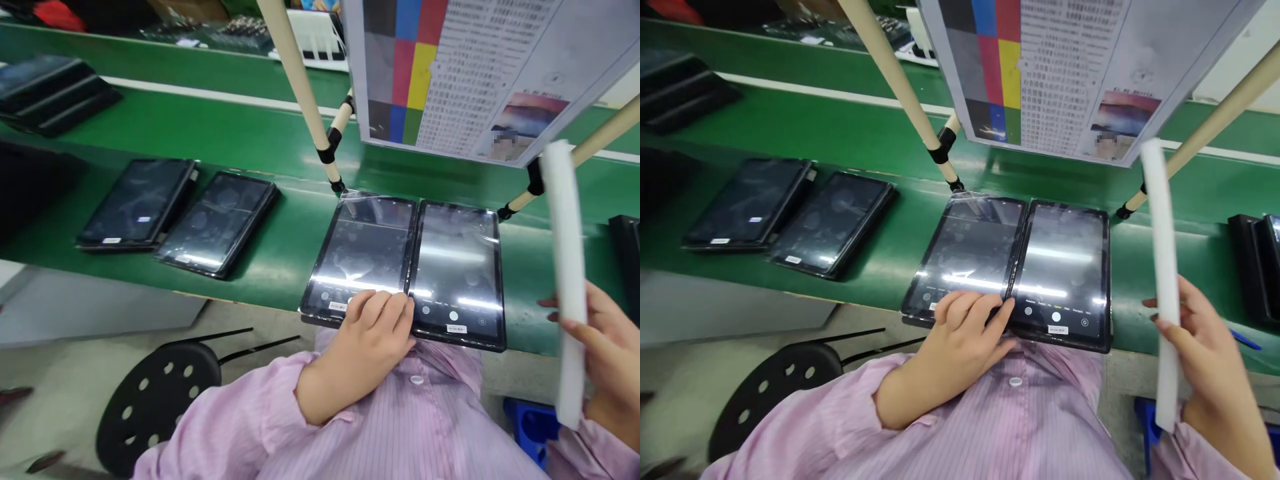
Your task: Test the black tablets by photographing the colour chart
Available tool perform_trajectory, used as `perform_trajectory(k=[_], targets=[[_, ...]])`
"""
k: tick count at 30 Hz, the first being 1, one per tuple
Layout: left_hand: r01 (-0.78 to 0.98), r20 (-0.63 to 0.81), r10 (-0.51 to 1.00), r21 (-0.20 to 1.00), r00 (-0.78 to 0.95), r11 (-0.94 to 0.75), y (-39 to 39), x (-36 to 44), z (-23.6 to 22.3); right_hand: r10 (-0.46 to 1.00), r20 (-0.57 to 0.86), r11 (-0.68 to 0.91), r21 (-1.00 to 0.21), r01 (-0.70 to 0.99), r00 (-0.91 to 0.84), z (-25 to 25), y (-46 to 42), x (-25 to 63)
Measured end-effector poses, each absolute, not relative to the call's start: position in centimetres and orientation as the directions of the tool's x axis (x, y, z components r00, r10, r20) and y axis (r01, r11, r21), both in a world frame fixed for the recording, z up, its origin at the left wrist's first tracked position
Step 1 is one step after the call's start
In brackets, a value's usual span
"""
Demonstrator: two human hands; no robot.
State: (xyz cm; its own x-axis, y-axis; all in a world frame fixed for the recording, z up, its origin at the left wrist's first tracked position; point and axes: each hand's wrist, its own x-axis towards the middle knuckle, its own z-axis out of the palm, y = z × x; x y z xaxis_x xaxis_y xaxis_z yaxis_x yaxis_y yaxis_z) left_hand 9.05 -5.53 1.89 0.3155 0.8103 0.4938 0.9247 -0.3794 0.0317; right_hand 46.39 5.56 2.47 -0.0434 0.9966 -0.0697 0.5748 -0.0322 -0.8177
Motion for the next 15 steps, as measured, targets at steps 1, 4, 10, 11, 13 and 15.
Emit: perform_trajectory(k=[1, 4, 10, 11, 13, 15], targets=[[0.93, 0.473, 0.821, 0.006, 0.322, -0.368, -5.3, 9.3, 1.9, 0.992, -0.116, -0.069, -0.842, 0.535, -0.055, 2.7, 5.9, 44.7], [0.95, 0.415, 0.859, -0.044, 0.299, -0.309, -4.7, 9.9, 2.0, 0.988, -0.147, -0.115, -0.906, 0.408, -0.047, 2.6, 7.1, 41.2], [0.968, 0.275, 0.943, 0.113, 0.185, -0.223, -4.2, 11.1, 2.6, 0.991, -0.136, -0.129, -0.968, 0.215, -0.019, 1.3, 9.3, 39.8], [0.963, 0.25, 0.953, 0.162, 0.172, -0.217, -4.2, 11.3, 2.7, 0.989, -0.148, -0.142, -0.971, 0.193, -0.016, 1.2, 9.5, 39.7], [0.952, 0.215, 0.966, 0.235, 0.146, -0.196, -4.2, 11.4, 2.8, 0.987, -0.161, -0.157, -0.974, 0.164, -0.012, 1.2, 9.8, 39.5], [0.945, 0.197, 0.973, 0.278, 0.12, -0.173, -4.4, 11.4, 2.8, 0.988, -0.154, -0.149, -0.977, 0.153, -0.021, 1.4, 9.8, 39.2]])
